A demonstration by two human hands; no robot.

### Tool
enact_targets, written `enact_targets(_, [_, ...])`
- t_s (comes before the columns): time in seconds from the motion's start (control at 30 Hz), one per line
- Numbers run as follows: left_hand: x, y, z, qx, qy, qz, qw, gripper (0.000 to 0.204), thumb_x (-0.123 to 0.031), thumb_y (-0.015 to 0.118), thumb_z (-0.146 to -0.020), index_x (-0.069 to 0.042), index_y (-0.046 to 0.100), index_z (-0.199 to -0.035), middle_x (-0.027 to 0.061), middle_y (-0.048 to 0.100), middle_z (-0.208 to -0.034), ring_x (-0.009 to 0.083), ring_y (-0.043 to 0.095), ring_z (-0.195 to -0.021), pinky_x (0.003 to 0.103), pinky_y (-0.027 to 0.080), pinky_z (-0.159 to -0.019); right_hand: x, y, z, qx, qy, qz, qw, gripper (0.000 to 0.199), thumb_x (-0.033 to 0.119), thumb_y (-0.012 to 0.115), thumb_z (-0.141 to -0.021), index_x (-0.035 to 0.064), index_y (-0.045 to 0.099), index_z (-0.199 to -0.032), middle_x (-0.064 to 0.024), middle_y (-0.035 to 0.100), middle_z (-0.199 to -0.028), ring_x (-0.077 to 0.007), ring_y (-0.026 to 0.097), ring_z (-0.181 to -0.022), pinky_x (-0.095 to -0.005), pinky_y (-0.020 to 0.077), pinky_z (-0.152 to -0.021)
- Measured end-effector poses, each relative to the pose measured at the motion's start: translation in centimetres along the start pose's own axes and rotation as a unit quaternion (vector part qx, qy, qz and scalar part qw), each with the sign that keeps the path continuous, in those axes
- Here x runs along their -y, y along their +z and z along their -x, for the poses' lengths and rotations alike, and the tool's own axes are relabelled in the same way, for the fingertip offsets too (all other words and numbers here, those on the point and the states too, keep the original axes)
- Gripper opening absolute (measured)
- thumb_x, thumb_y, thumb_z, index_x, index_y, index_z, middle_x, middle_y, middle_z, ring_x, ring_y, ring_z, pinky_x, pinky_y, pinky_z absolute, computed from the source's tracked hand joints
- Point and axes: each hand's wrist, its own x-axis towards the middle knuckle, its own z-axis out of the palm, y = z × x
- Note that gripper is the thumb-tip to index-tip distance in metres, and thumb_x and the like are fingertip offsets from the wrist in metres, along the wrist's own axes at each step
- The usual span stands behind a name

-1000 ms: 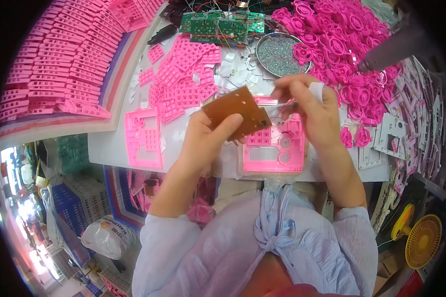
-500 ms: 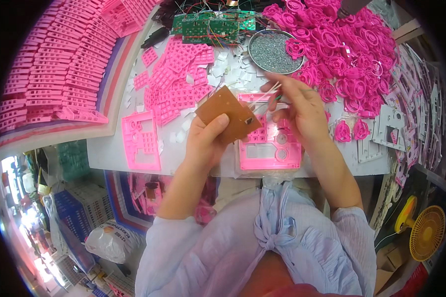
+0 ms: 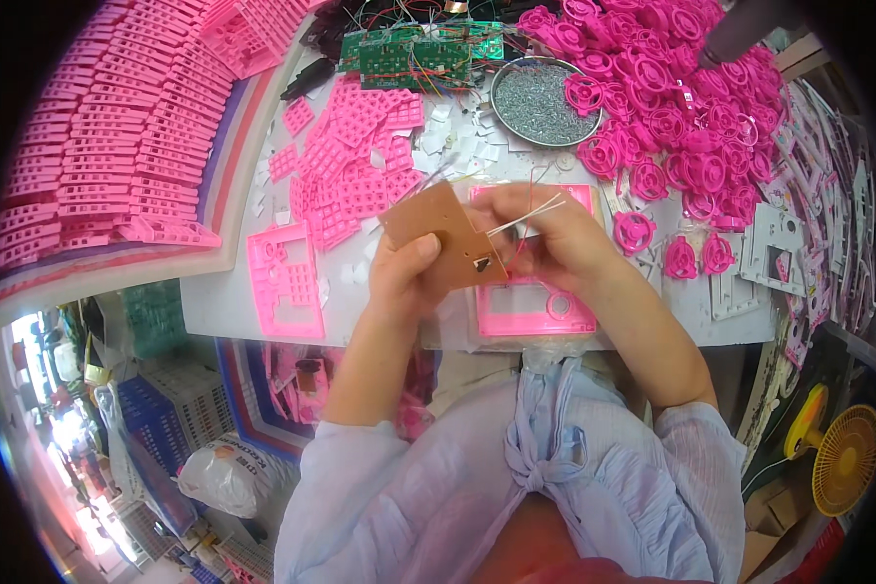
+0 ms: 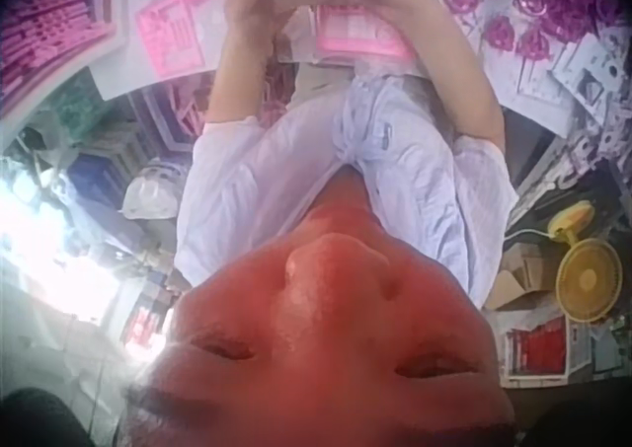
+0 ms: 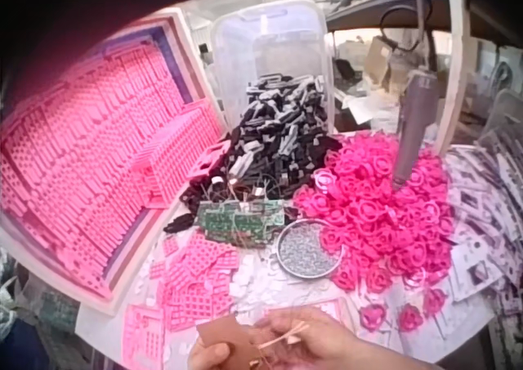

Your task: Assembling the internal components and housing of a pink electronic toy piggy bank at a workbench.

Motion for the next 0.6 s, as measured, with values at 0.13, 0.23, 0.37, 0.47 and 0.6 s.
enact_targets(0.13, [-0.7, 0.3, -0.1, -0.006, 0.075, -0.037, 0.996, 0.046, -0.033, 0.068, -0.092, 0.001, 0.058, -0.122, 0.0154, 0.061, -0.106, 0.0222, 0.061, -0.085, 0.034, 0.052, -0.073, 2.0, 2.4, 1.0, -0.003, -0.196, -0.105, 0.975, 0.030, 0.027, 0.046, -0.106, 0.0026, 0.063, -0.106, -0.0189, 0.068, -0.116, -0.0267, 0.064, -0.108, -0.0426, 0.0509, -0.094])
enact_targets(0.23, [-1.3, 0.3, 0.2, -0.047, 0.103, -0.065, 0.991, 0.043, -0.029, 0.068, -0.093, 0.001, 0.058, -0.122, 0.0138, 0.060, -0.109, 0.0200, 0.060, -0.087, 0.032, 0.051, -0.077, 2.4, 0.0, 3.2, 0.072, -0.321, -0.003, 0.944, 0.032, 0.028, 0.040, -0.109, 0.0049, 0.055, -0.091, -0.0220, 0.068, -0.113, -0.0324, 0.062, -0.112, -0.0481, 0.0481, -0.101])
enact_targets(0.37, [-1.8, 0.1, 1.2, -0.083, 0.109, -0.154, 0.979, 0.040, -0.016, 0.070, -0.092, 0.004, 0.059, -0.125, 0.0130, 0.062, -0.120, 0.0207, 0.063, -0.103, 0.037, 0.053, -0.090, 3.2, -1.9, 10.8, 0.024, -0.207, 0.075, 0.975, 0.032, 0.027, 0.042, -0.109, 0.0042, 0.055, -0.090, -0.0234, 0.069, -0.091, -0.0321, 0.069, -0.091, -0.0462, 0.0550, -0.089])
enact_targets(0.47, [-2.8, 0.8, 2.8, -0.062, 0.037, -0.198, 0.977, 0.038, -0.006, 0.070, -0.092, 0.006, 0.060, -0.126, 0.0122, 0.065, -0.123, 0.0201, 0.065, -0.108, 0.037, 0.053, -0.096, 4.1, -6.9, 18.1, -0.081, 0.017, 0.109, 0.991, 0.031, 0.031, 0.052, -0.104, 0.0016, 0.061, -0.100, -0.0218, 0.070, -0.095, -0.0306, 0.070, -0.093, -0.0451, 0.0557, -0.089])
enact_targets(0.6, [-3.5, 1.7, 2.8, 0.108, -0.022, -0.356, 0.928, 0.031, -0.005, 0.065, -0.095, 0.007, 0.061, -0.123, 0.0160, 0.068, -0.118, 0.0193, 0.066, -0.105, 0.033, 0.053, -0.090, 4.9, -6.8, 24.6, -0.372, -0.015, 0.606, 0.703, 0.040, 0.031, 0.062, -0.098, -0.0017, 0.065, -0.121, -0.0176, 0.070, -0.116, -0.0326, 0.066, -0.111, -0.0455, 0.0494, -0.099])
